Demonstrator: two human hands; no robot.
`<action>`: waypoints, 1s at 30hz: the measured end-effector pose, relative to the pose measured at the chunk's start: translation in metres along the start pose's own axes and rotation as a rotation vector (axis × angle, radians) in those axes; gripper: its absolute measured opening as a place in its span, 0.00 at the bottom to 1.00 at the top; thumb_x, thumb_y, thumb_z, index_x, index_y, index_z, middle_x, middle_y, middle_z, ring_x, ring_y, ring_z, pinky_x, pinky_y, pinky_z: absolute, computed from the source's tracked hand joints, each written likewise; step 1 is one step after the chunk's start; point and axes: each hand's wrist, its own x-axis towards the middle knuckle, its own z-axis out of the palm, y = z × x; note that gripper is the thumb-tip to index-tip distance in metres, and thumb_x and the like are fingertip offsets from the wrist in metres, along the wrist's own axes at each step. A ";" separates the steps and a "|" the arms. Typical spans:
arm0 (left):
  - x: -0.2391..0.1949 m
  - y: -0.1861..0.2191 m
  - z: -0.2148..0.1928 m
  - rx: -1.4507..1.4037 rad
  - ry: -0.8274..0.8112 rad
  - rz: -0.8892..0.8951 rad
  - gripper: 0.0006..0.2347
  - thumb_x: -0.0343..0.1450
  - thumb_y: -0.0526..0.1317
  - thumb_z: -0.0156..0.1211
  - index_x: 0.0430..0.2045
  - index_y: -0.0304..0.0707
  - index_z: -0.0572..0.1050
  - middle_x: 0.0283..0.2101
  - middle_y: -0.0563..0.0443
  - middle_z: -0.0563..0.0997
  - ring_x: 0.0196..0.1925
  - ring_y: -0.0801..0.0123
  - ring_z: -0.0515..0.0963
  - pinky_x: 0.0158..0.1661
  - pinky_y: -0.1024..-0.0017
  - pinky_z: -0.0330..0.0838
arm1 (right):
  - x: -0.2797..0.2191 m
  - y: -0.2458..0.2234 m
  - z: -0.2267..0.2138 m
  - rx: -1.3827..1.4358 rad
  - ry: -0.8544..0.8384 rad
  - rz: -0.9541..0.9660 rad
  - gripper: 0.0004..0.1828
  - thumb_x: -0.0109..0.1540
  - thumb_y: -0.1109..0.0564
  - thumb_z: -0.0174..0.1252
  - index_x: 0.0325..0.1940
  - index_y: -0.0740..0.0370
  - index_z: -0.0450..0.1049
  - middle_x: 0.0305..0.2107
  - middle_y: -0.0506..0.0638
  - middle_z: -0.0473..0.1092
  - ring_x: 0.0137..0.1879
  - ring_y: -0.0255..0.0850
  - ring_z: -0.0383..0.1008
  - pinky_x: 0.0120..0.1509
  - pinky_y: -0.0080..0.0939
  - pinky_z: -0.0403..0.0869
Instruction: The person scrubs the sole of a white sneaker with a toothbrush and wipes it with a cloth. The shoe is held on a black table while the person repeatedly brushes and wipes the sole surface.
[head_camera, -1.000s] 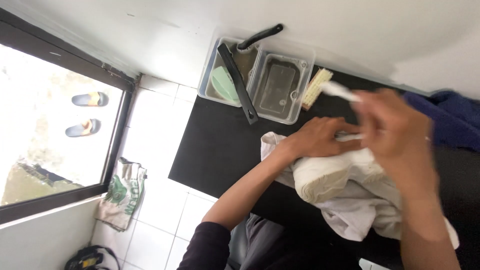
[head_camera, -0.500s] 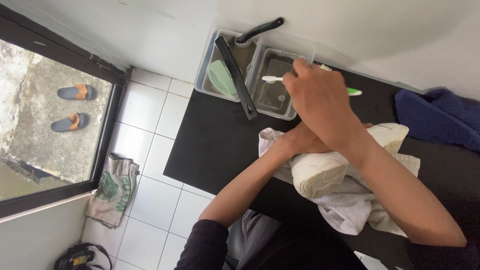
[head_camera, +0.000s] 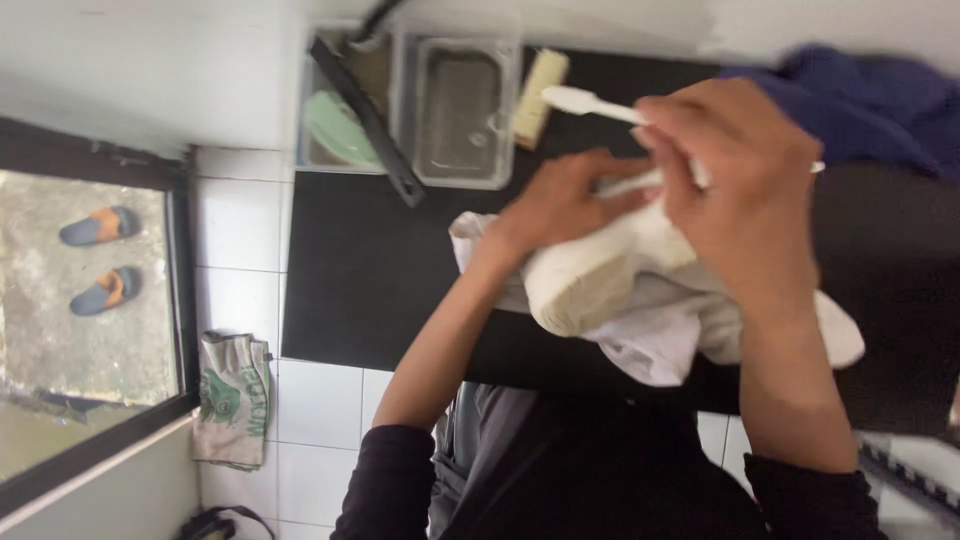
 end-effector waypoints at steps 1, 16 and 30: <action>-0.011 0.030 -0.024 -0.042 0.008 0.010 0.21 0.65 0.71 0.53 0.50 0.81 0.77 0.44 0.57 0.86 0.50 0.51 0.86 0.48 0.57 0.80 | -0.008 0.001 -0.019 0.163 0.014 0.048 0.05 0.77 0.65 0.64 0.54 0.69 0.83 0.41 0.57 0.72 0.46 0.58 0.75 0.51 0.50 0.75; -0.016 0.049 -0.025 -0.126 0.009 -0.017 0.19 0.70 0.61 0.62 0.54 0.66 0.79 0.38 0.49 0.84 0.42 0.57 0.84 0.46 0.56 0.78 | -0.133 -0.027 -0.001 0.272 0.272 0.477 0.02 0.62 0.66 0.69 0.39 0.67 0.84 0.21 0.54 0.70 0.23 0.48 0.69 0.29 0.39 0.69; -0.010 0.033 -0.020 -0.155 -0.029 0.016 0.31 0.56 0.58 0.79 0.56 0.61 0.79 0.41 0.49 0.84 0.47 0.58 0.81 0.52 0.54 0.74 | -0.133 0.004 -0.001 0.333 0.010 0.693 0.25 0.61 0.47 0.70 0.16 0.57 0.69 0.09 0.48 0.60 0.17 0.44 0.63 0.25 0.36 0.62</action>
